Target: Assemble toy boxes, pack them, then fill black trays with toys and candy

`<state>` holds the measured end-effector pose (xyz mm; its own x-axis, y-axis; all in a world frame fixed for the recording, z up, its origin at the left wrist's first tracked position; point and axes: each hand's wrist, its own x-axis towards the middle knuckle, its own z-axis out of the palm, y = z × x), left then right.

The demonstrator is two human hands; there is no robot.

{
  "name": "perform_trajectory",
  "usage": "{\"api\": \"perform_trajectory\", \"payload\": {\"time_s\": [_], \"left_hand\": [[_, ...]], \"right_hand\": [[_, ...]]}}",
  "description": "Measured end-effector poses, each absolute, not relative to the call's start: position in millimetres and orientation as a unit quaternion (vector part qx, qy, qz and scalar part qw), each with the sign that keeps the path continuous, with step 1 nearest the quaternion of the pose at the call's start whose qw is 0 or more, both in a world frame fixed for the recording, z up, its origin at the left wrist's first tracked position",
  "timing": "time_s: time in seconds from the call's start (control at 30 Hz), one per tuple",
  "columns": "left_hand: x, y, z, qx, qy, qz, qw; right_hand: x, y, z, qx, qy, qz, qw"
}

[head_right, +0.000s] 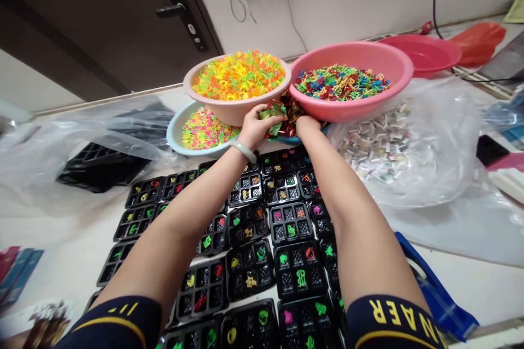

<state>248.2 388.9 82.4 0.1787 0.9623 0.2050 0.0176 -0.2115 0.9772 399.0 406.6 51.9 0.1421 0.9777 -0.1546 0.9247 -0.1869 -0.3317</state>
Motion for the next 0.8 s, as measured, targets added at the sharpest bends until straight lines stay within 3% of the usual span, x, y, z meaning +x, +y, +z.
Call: {"api": "perform_trajectory", "payload": {"time_s": [0.13,0.3,0.4,0.47,0.63,0.8], "left_hand": [[219,349,82,0.489,0.362,0.486,0.627],[175,299,70,0.413,0.41,0.43,0.69],[151,274,61,0.382,0.45,0.424,0.687],[138,261,56,0.378,0.465,0.419,0.682],[120,239,50,0.365,0.465,0.403,0.699],[114,230,48,0.339,0.48,0.399,0.704]], "right_hand": [[399,397,52,-0.752,-0.637,0.143,0.084],[417,364,45,-0.725,-0.579,0.156,0.338],[427,337,42,-0.704,-0.532,0.256,0.395],[432,321,39,-0.705,-0.537,0.289,0.361],[430,305,30,-0.772,-0.589,0.145,0.191],[417,317,24,-0.798,-0.583,0.117,0.099]]}}
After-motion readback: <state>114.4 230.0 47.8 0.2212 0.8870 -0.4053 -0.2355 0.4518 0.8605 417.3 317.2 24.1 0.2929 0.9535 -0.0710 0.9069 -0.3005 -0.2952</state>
